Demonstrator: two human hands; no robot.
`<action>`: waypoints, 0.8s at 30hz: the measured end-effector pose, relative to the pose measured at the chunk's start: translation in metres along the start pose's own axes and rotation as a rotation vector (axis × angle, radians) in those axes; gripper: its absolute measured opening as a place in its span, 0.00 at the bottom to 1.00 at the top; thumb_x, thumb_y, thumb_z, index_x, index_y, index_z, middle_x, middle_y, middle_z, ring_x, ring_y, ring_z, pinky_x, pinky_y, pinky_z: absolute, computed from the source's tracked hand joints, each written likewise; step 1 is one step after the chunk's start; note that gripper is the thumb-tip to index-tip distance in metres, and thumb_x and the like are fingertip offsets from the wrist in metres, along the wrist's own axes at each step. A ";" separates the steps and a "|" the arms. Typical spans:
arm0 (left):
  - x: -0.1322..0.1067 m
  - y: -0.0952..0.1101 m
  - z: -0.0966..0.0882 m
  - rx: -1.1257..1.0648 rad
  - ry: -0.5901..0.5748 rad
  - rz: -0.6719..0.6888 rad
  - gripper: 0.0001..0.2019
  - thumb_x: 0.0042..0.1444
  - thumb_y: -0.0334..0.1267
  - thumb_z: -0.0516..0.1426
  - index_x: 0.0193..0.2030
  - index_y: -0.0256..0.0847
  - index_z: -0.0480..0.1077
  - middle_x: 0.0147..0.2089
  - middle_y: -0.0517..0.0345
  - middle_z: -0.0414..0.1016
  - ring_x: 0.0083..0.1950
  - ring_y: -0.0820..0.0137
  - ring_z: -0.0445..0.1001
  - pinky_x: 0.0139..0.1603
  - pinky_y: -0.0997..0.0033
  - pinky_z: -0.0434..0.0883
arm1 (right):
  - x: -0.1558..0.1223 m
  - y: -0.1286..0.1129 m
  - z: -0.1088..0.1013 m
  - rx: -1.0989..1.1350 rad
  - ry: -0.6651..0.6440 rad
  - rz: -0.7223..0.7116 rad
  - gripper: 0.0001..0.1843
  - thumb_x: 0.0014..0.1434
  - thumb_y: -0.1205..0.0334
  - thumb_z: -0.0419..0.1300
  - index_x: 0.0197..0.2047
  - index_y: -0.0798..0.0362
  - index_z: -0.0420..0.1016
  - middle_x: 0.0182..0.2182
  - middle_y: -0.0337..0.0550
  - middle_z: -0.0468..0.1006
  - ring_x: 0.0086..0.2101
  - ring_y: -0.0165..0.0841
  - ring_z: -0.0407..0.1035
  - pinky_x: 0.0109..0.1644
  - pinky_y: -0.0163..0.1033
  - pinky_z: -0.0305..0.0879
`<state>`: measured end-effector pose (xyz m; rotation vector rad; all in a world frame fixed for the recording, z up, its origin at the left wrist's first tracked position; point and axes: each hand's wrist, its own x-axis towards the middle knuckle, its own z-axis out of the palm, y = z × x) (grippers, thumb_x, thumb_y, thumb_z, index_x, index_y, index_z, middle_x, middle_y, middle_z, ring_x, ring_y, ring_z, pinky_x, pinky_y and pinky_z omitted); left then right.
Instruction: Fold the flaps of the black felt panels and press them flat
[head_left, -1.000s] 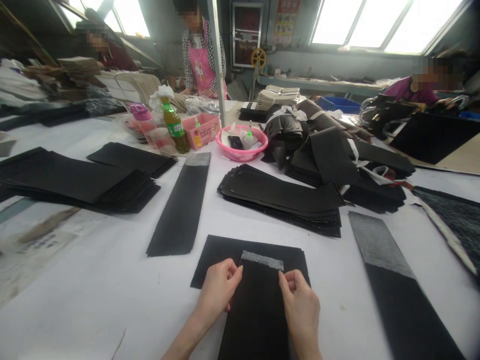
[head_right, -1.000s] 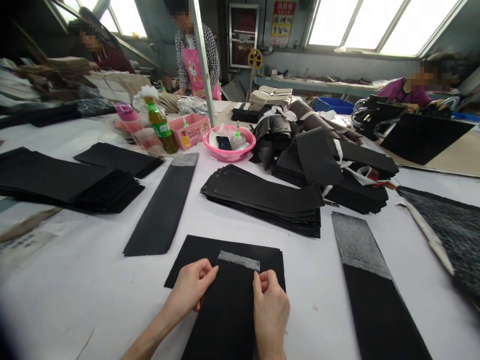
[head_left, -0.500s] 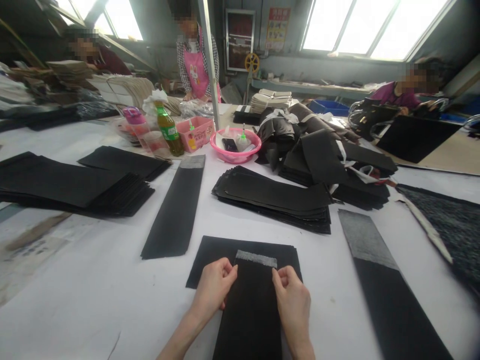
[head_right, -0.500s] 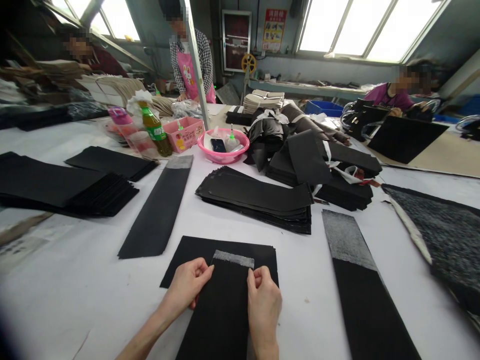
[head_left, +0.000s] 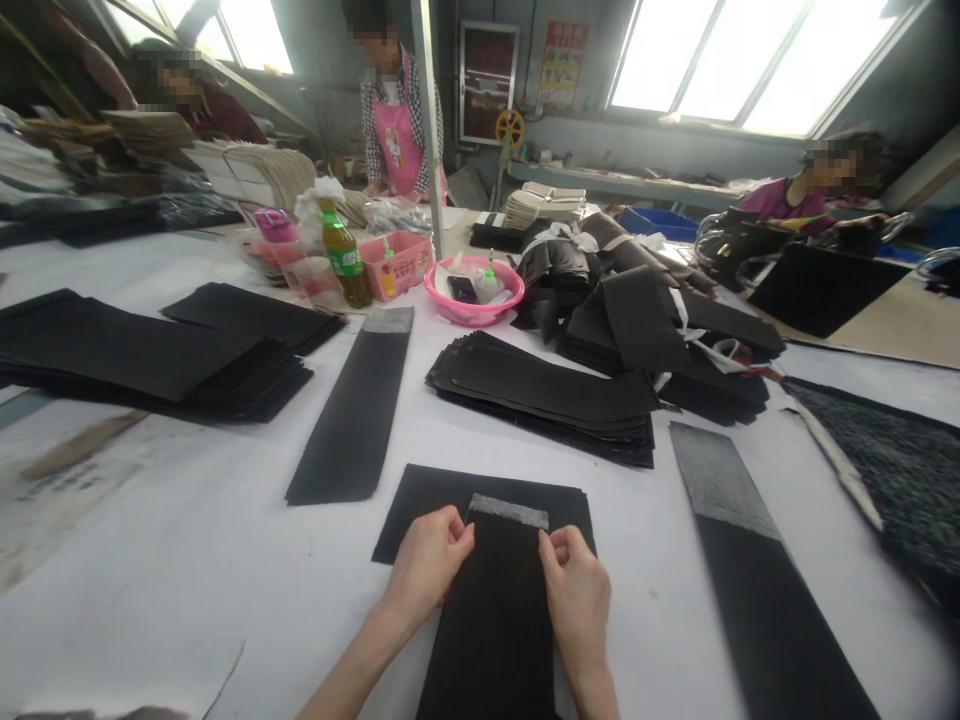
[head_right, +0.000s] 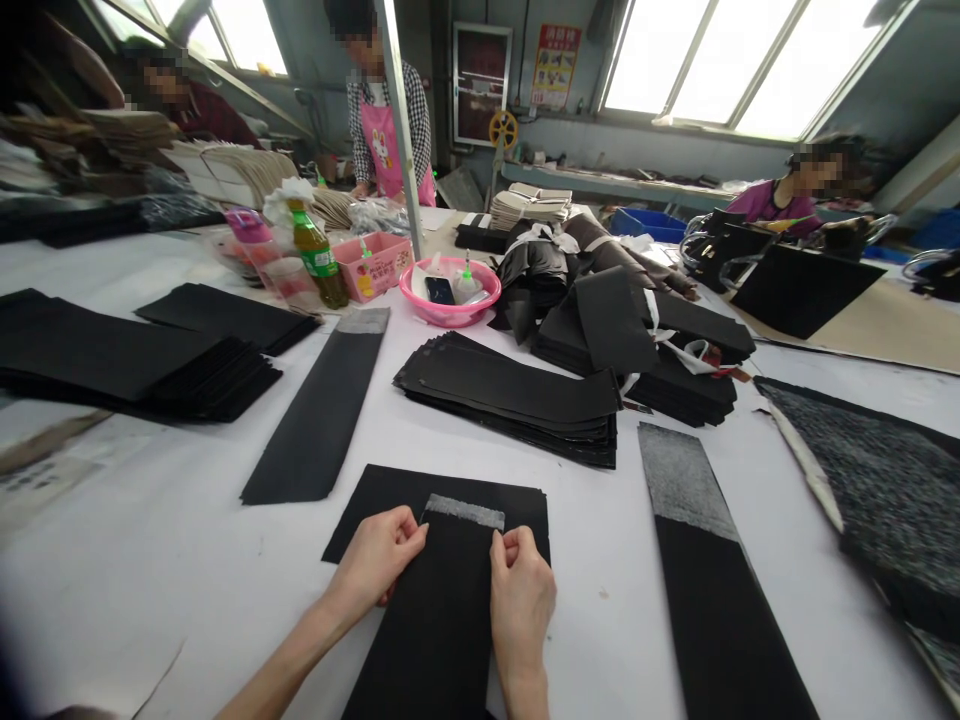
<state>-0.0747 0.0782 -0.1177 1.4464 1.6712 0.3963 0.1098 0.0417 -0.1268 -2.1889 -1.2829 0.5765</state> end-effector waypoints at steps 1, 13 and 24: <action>0.000 0.001 -0.001 0.034 0.018 0.018 0.15 0.63 0.42 0.50 0.26 0.40 0.61 0.17 0.66 0.65 0.13 0.76 0.64 0.13 0.81 0.52 | 0.000 0.000 0.000 -0.006 0.000 0.001 0.15 0.61 0.49 0.53 0.27 0.49 0.65 0.21 0.34 0.73 0.24 0.32 0.67 0.29 0.34 0.54; -0.002 0.002 0.000 0.299 0.191 0.163 0.12 0.60 0.36 0.57 0.26 0.39 0.63 0.23 0.64 0.68 0.24 0.74 0.66 0.26 0.74 0.51 | -0.002 -0.001 0.000 -0.023 0.016 -0.017 0.15 0.60 0.50 0.52 0.26 0.49 0.64 0.21 0.35 0.72 0.23 0.32 0.67 0.29 0.35 0.54; -0.017 0.011 0.011 0.707 0.422 0.535 0.09 0.62 0.25 0.52 0.47 0.39 0.66 0.44 0.53 0.69 0.44 0.63 0.69 0.43 0.63 0.65 | -0.002 -0.005 -0.003 -0.030 0.031 -0.041 0.15 0.61 0.51 0.51 0.26 0.49 0.63 0.21 0.35 0.73 0.23 0.33 0.68 0.28 0.35 0.54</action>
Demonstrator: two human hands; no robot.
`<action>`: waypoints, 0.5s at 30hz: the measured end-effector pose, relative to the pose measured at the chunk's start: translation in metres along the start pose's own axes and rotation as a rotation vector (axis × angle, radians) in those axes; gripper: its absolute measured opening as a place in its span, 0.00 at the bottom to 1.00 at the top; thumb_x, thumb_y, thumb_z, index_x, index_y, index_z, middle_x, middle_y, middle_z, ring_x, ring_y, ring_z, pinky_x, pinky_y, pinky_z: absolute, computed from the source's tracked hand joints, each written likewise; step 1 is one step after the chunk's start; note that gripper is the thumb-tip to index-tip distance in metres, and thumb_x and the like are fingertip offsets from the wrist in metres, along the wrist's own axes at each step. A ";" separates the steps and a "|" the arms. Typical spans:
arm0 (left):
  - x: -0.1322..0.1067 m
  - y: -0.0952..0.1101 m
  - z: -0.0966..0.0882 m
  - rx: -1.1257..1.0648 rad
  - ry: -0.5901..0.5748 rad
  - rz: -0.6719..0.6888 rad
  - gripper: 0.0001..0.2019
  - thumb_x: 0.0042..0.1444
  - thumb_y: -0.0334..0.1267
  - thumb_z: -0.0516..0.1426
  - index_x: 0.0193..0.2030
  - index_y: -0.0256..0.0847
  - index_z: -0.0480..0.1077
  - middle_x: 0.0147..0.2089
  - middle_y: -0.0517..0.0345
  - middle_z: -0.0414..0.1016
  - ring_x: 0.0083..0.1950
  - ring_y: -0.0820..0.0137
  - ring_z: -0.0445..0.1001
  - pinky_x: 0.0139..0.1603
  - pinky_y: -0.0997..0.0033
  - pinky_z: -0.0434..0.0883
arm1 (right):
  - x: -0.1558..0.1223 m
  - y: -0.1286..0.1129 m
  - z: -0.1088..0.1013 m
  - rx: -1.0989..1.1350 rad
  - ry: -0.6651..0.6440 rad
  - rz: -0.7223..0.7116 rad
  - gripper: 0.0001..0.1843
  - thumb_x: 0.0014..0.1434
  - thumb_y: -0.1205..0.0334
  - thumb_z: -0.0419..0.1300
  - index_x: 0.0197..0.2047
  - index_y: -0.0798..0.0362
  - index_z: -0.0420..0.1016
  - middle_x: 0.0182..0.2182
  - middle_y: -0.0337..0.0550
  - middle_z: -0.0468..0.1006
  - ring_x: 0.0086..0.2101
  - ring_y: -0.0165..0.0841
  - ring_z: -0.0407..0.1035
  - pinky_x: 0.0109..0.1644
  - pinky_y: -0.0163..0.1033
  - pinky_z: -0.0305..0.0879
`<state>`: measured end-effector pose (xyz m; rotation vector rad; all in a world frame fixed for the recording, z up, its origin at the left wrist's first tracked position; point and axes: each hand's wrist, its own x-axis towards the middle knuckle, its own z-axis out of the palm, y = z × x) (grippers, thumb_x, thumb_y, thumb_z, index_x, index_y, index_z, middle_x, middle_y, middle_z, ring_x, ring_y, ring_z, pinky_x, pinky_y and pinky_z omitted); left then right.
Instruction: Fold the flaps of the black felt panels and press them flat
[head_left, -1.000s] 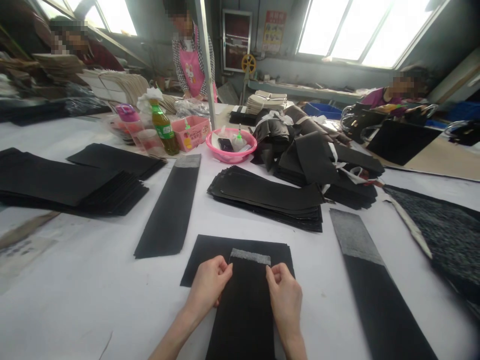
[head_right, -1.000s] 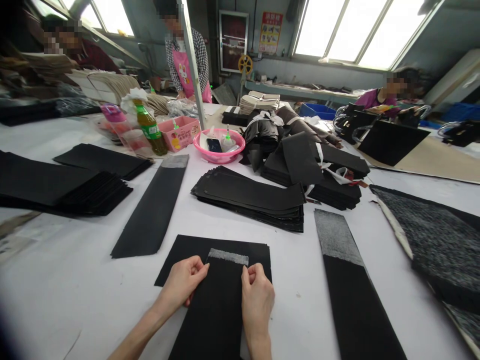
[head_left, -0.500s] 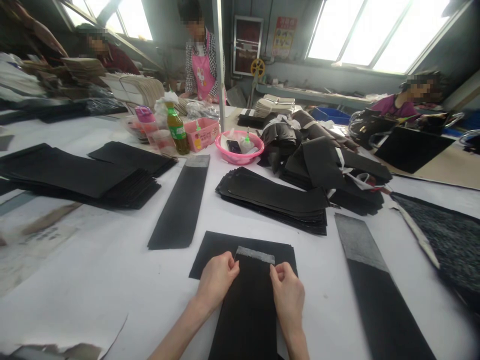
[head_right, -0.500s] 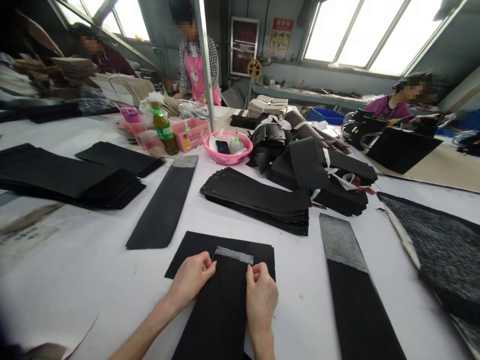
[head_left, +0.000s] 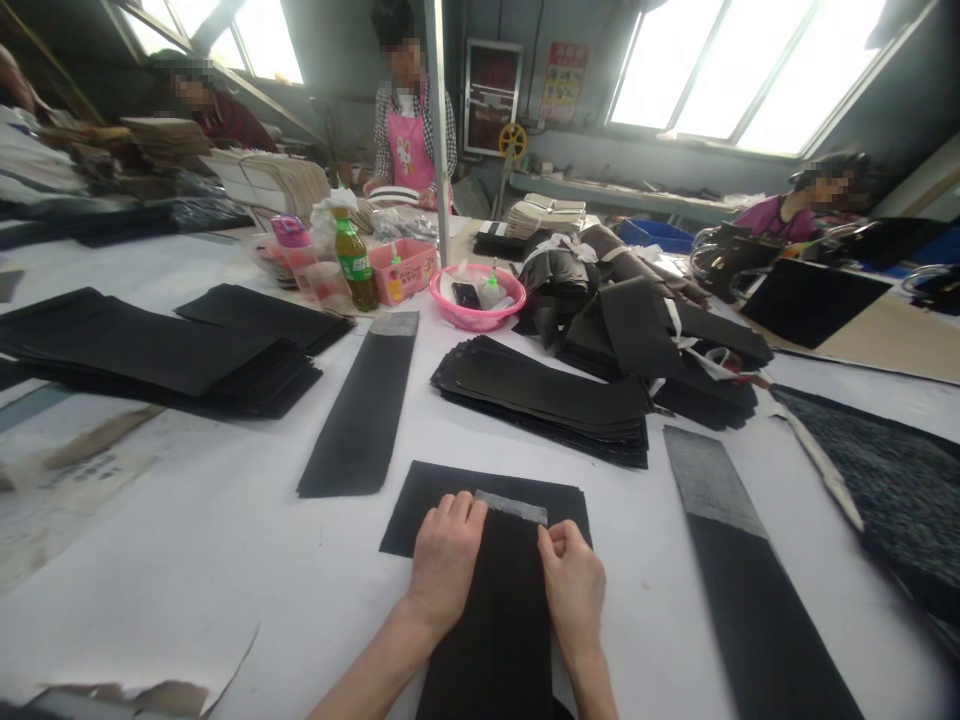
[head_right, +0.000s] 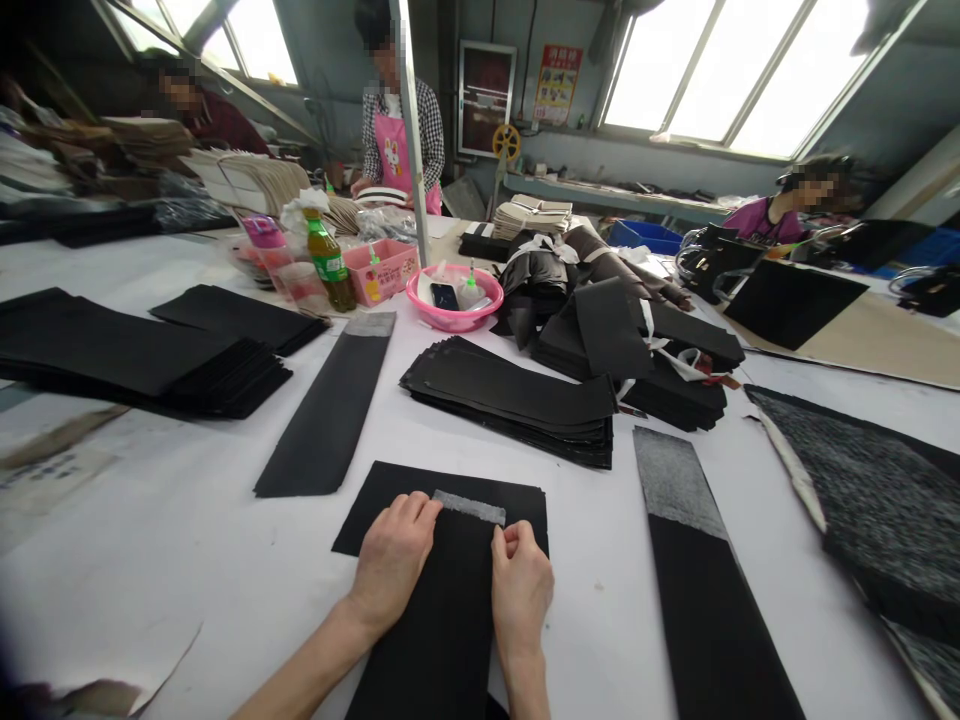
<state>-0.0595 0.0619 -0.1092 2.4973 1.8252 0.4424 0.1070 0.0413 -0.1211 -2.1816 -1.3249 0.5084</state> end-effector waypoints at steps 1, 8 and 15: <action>0.000 0.000 0.000 -0.003 0.005 0.065 0.10 0.62 0.25 0.52 0.49 0.40 0.66 0.45 0.52 0.68 0.45 0.62 0.68 0.45 0.61 0.66 | 0.000 0.000 0.000 -0.002 0.000 -0.001 0.15 0.60 0.51 0.51 0.26 0.49 0.63 0.21 0.35 0.73 0.23 0.33 0.68 0.28 0.35 0.54; 0.004 -0.006 0.004 -0.035 -0.076 0.287 0.18 0.63 0.27 0.53 0.59 0.43 0.62 0.50 0.52 0.67 0.49 0.62 0.66 0.49 0.59 0.66 | 0.001 0.001 0.000 -0.002 -0.007 0.003 0.15 0.60 0.51 0.52 0.26 0.49 0.64 0.21 0.35 0.73 0.23 0.32 0.68 0.29 0.35 0.55; 0.000 -0.006 0.013 -0.004 -0.057 0.301 0.19 0.64 0.26 0.52 0.60 0.41 0.61 0.52 0.50 0.66 0.50 0.62 0.66 0.50 0.57 0.65 | 0.002 0.004 0.002 0.010 -0.012 0.000 0.15 0.61 0.50 0.52 0.27 0.49 0.65 0.21 0.36 0.74 0.23 0.31 0.68 0.29 0.34 0.56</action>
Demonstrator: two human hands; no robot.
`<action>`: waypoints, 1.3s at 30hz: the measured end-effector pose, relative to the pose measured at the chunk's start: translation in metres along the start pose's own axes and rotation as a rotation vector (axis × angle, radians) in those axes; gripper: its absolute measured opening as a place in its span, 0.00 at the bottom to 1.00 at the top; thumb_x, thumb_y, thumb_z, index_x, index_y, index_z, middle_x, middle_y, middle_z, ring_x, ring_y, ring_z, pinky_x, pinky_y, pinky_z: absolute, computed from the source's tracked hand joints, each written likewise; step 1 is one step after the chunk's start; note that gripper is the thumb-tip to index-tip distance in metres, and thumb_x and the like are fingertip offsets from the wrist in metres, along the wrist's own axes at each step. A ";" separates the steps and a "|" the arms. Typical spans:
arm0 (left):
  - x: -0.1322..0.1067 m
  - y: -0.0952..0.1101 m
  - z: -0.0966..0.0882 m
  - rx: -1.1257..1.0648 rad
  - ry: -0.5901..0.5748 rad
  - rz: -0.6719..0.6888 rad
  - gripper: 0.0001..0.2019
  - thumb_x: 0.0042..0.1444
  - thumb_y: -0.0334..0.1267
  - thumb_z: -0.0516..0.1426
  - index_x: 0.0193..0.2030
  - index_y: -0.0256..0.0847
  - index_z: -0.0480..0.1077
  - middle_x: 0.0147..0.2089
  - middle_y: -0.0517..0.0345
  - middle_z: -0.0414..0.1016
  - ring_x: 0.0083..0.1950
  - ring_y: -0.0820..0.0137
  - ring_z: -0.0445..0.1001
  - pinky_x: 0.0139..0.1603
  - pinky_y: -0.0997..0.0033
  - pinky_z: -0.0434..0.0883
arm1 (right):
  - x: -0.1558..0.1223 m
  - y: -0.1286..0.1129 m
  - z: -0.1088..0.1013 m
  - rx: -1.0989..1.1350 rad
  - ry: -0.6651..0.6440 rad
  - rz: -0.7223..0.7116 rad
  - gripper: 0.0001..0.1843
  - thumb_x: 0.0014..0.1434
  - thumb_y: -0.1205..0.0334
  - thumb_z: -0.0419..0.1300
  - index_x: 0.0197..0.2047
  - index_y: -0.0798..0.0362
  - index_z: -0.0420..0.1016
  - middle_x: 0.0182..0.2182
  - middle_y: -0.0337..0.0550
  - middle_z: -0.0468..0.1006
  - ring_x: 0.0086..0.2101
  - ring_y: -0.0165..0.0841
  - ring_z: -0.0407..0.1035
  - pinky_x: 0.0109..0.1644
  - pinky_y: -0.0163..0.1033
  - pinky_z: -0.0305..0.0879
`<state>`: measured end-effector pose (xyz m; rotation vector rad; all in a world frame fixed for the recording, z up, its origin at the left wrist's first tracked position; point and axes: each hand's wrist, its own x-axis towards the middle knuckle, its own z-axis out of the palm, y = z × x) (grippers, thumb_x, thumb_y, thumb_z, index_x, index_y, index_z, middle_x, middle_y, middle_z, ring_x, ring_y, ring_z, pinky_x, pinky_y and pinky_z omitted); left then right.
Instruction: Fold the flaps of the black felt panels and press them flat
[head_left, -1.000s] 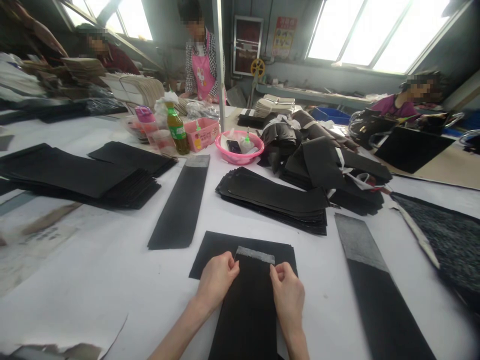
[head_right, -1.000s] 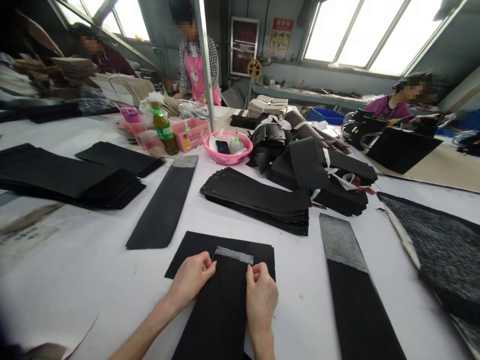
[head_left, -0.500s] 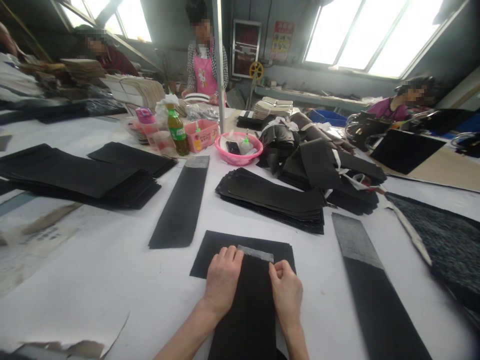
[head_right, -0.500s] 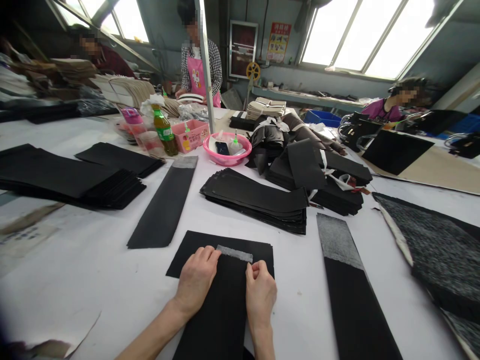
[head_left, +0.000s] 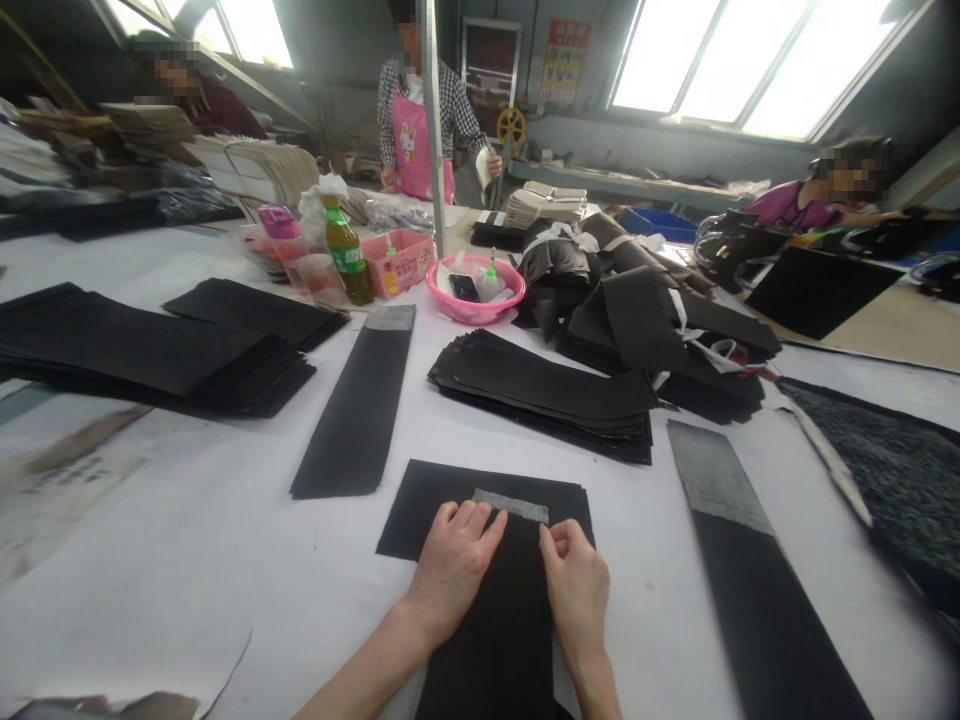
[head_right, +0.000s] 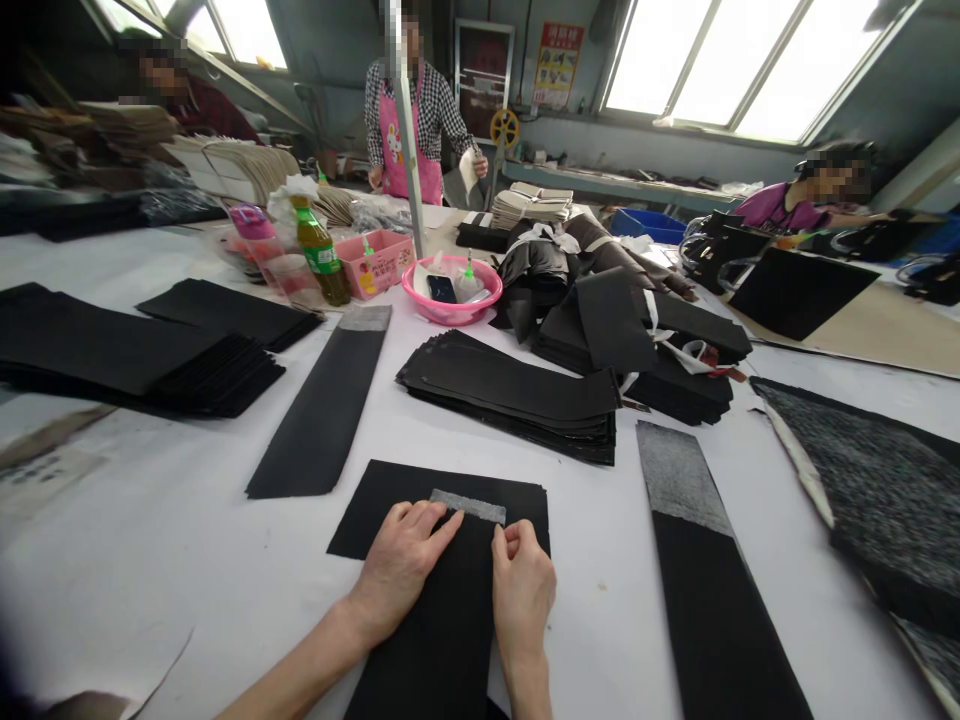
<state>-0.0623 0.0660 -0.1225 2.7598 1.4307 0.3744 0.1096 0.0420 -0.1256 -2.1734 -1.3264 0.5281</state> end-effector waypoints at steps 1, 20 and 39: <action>0.000 0.000 0.001 0.001 0.006 0.000 0.19 0.64 0.26 0.51 0.60 0.41 0.61 0.52 0.49 0.66 0.51 0.62 0.66 0.50 0.57 0.65 | 0.000 0.001 0.000 0.002 0.003 -0.005 0.15 0.61 0.50 0.52 0.27 0.49 0.65 0.21 0.36 0.74 0.23 0.32 0.68 0.28 0.35 0.56; 0.000 -0.002 0.001 0.037 -0.026 0.019 0.20 0.63 0.25 0.50 0.61 0.41 0.59 0.51 0.49 0.66 0.51 0.62 0.65 0.49 0.58 0.65 | -0.006 0.004 -0.011 0.125 0.101 0.080 0.20 0.61 0.42 0.51 0.40 0.51 0.66 0.22 0.35 0.74 0.20 0.32 0.68 0.26 0.36 0.60; -0.006 -0.011 0.002 -0.049 0.040 0.015 0.18 0.62 0.24 0.50 0.59 0.33 0.61 0.52 0.47 0.66 0.52 0.60 0.65 0.52 0.60 0.67 | -0.018 0.009 0.013 -0.299 0.187 -0.629 0.16 0.69 0.60 0.47 0.49 0.48 0.75 0.48 0.44 0.74 0.50 0.40 0.64 0.53 0.45 0.60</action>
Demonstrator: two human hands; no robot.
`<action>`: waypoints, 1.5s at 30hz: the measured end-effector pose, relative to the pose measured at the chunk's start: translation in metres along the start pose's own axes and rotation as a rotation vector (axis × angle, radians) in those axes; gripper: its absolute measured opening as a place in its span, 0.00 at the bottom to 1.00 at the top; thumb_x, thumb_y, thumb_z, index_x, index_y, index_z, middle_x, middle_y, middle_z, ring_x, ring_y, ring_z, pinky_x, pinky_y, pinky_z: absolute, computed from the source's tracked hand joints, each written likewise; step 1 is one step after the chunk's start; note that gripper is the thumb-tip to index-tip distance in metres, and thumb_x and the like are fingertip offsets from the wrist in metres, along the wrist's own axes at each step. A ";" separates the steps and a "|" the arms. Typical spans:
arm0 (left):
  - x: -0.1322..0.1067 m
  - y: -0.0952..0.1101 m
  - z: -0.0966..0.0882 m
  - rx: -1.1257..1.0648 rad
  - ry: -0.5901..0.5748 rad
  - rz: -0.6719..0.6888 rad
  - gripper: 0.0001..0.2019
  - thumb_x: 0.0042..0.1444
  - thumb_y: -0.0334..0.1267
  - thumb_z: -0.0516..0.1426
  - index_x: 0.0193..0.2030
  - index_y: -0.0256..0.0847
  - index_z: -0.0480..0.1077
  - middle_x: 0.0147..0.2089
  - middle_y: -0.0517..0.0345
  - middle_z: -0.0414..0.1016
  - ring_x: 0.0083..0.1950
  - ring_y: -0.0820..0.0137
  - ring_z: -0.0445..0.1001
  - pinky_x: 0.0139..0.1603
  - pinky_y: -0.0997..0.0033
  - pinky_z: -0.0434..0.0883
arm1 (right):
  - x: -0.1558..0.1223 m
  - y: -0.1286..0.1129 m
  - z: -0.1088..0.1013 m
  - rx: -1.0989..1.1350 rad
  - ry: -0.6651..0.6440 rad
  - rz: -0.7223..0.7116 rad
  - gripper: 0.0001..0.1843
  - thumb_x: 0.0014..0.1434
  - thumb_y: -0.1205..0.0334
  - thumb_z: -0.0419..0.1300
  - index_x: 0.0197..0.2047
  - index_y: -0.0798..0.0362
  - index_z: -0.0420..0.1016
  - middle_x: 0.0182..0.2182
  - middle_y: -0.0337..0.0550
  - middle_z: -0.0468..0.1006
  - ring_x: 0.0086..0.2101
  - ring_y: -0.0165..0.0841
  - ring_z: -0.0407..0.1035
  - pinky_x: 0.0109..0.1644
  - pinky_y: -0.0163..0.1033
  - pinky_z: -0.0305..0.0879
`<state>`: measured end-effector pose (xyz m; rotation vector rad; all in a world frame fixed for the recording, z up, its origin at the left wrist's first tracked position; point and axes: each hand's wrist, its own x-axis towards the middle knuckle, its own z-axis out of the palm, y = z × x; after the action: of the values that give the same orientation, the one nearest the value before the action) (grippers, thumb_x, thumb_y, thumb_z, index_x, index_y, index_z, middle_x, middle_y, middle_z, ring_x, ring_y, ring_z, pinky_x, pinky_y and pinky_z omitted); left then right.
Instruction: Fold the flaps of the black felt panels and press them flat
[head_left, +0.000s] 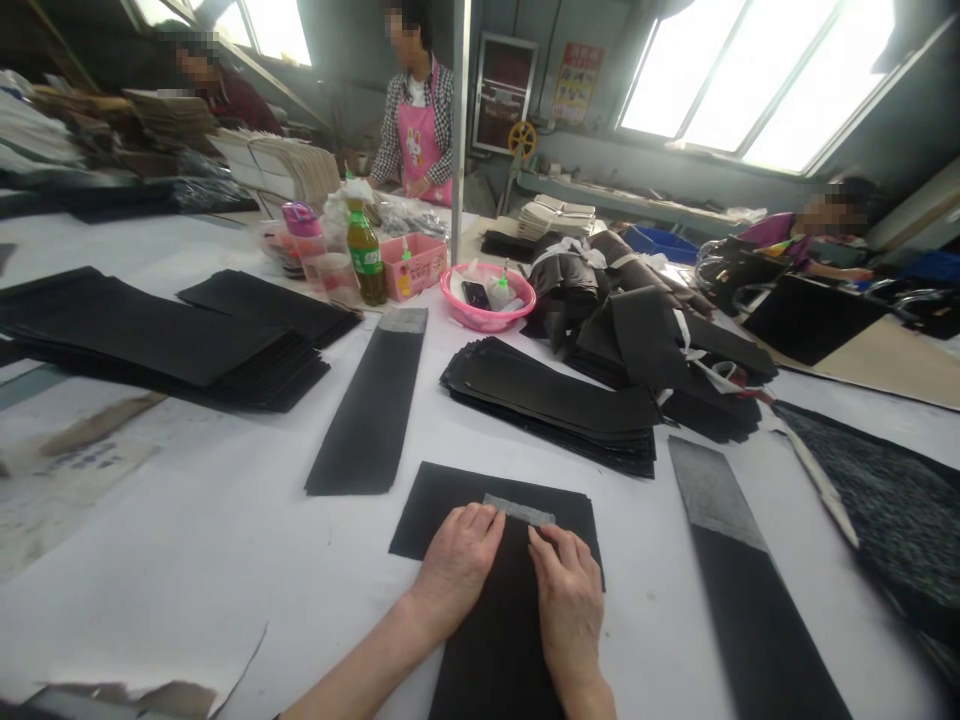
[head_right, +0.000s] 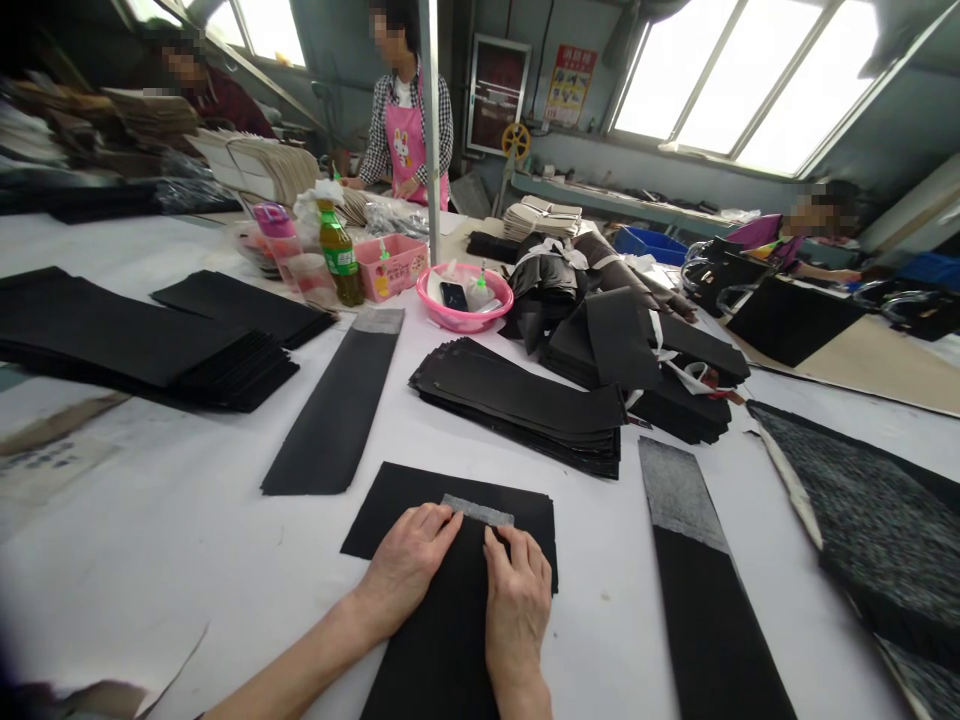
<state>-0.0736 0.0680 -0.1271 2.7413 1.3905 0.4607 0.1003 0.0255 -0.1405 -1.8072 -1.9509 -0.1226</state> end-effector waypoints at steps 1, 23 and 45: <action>0.000 0.000 -0.001 0.000 -0.002 -0.001 0.18 0.62 0.23 0.50 0.59 0.33 0.61 0.52 0.47 0.66 0.52 0.60 0.65 0.52 0.60 0.67 | 0.000 0.002 0.000 0.008 0.008 0.017 0.16 0.69 0.59 0.47 0.48 0.48 0.76 0.47 0.44 0.74 0.49 0.39 0.65 0.52 0.45 0.60; 0.029 -0.035 -0.017 -0.337 -0.083 -0.074 0.07 0.59 0.27 0.58 0.42 0.41 0.67 0.40 0.60 0.68 0.41 0.69 0.69 0.41 0.71 0.67 | 0.071 0.006 -0.014 0.023 -0.276 -0.116 0.09 0.56 0.71 0.64 0.39 0.48 0.73 0.36 0.40 0.73 0.39 0.38 0.66 0.41 0.41 0.60; 0.036 -0.029 -0.013 -0.151 -0.013 0.202 0.06 0.63 0.28 0.55 0.44 0.39 0.69 0.45 0.55 0.67 0.50 0.65 0.65 0.51 0.64 0.66 | 0.048 0.016 0.000 0.147 -0.128 -0.220 0.07 0.66 0.68 0.54 0.42 0.49 0.73 0.37 0.41 0.73 0.39 0.35 0.64 0.42 0.40 0.60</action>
<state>-0.0799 0.1122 -0.1107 2.7658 1.0331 0.5313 0.1150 0.0714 -0.1254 -1.5377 -2.1838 0.0650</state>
